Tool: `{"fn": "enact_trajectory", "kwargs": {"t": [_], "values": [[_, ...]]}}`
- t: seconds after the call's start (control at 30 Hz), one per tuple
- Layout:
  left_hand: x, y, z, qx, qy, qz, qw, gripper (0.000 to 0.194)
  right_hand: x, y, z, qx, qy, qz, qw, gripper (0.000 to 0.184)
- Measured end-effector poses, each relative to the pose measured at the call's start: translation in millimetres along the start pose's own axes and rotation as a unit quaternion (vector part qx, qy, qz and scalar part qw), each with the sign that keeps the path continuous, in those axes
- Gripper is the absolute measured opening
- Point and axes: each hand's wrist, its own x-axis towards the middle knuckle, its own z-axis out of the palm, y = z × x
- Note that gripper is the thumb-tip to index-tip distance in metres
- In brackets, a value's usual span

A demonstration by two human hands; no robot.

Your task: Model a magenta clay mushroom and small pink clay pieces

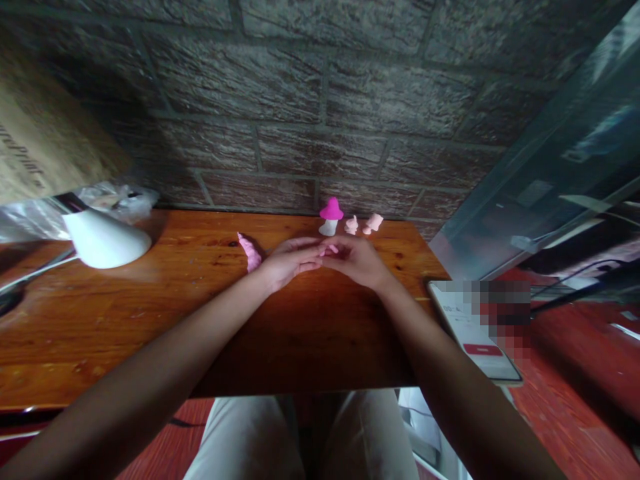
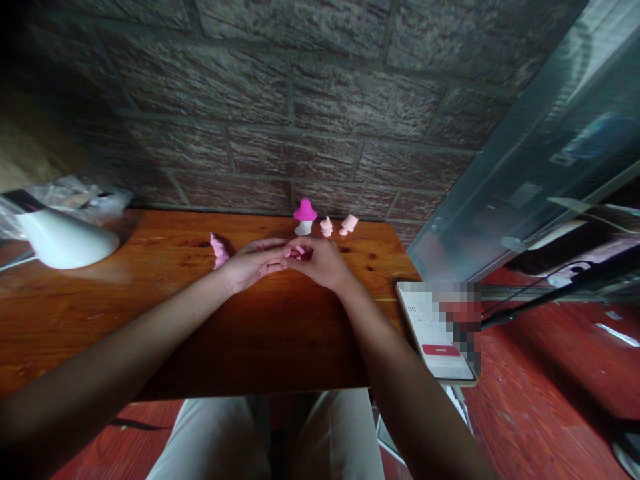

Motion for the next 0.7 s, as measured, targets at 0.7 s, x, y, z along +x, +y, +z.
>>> {"fn": "enact_trajectory", "kwargs": {"t": [0.7], "values": [[-0.7, 1.0, 1.0, -0.03, -0.002, -0.016, 0.999, 0.025, -0.8, 1.0, -0.5, -0.012, 0.012, -0.014, 1.0, 0.019]]}}
